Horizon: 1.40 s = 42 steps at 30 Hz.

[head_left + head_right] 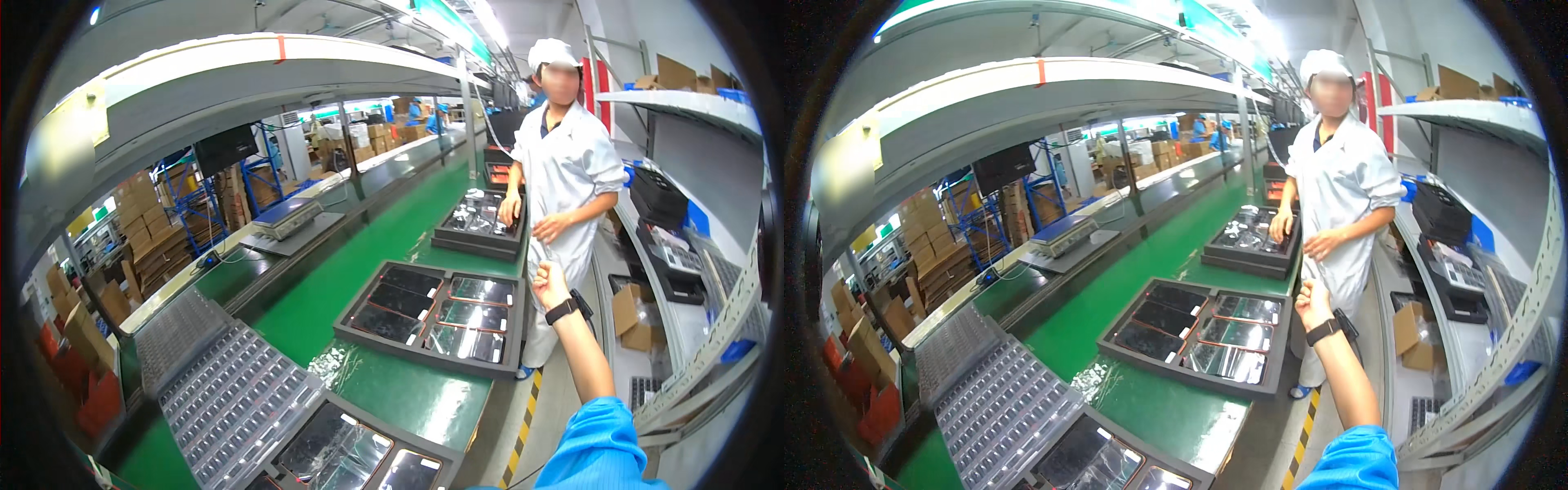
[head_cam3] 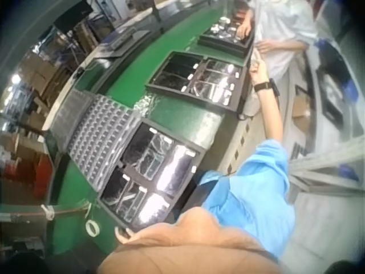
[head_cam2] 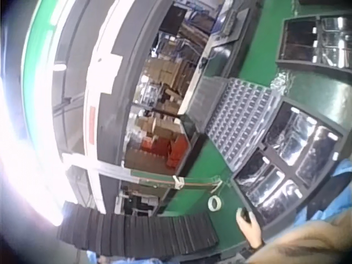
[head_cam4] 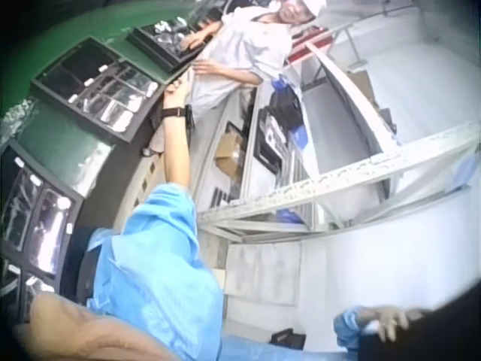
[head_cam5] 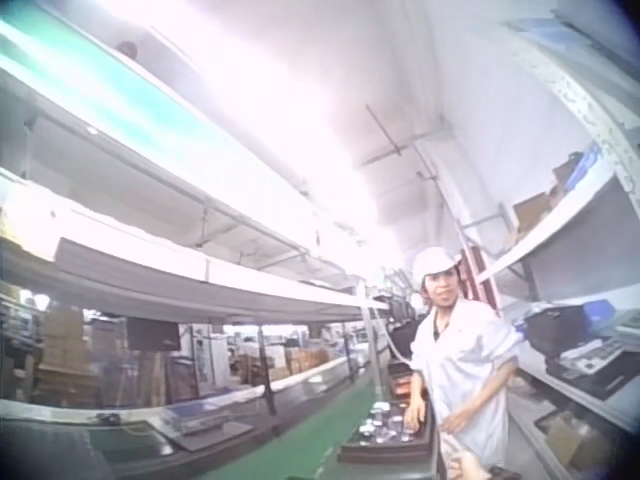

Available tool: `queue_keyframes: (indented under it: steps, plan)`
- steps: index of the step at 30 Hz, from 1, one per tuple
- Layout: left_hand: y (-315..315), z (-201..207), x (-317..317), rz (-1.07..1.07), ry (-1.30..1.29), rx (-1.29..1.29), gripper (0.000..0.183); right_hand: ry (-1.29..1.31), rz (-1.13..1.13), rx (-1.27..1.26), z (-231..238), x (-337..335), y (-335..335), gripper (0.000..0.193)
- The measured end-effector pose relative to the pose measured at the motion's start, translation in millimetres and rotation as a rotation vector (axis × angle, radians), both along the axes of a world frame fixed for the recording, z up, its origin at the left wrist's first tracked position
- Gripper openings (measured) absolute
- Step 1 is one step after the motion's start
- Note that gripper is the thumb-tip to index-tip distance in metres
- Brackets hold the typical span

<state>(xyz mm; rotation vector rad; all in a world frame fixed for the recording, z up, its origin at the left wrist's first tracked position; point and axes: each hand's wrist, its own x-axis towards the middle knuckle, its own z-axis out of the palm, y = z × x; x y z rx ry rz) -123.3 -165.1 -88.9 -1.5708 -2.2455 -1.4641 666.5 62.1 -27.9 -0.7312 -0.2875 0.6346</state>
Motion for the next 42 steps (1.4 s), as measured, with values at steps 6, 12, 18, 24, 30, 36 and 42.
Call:
queue_keyframes:
  steps: [6,12,18,24,30,36,42]
  plan:
    - [-32.5,24.7,12.9,-0.134,-0.641,-0.219,0.074,-0.853,0.462,-0.41,-0.8,-238.3,-14.2,0.034]
    - [-12.4,22.7,2.8,-0.235,-0.47,-0.346,0.076,-1.237,0.812,-0.523,-36.7,-338.5,-51.7,0.05]
    - [-21.5,7.8,-10.1,-0.153,-0.426,-0.349,0.069,-1.074,1.001,-0.485,-46.6,-324.6,-37.4,0.053]
    - [-9.6,46.7,17.3,-0.203,-0.209,-0.294,0.056,-1.002,1.084,-0.64,-36.9,-325.1,-51.0,0.056]
    - [-22.3,24.9,-9.2,-0.245,-0.445,-0.279,0.053,-1.094,0.965,-0.61,-41.0,-336.2,-73.4,0.051]
    - [-20.6,19.4,-26.1,-0.338,-0.667,-0.202,0.067,-1.151,0.466,-0.43,-59.8,-358.9,-89.3,0.026]
    - [-25.8,43.3,-1.2,-0.279,-0.718,-0.196,0.06,-1.045,0.383,-0.395,-75.7,-359.9,-89.0,0.022]
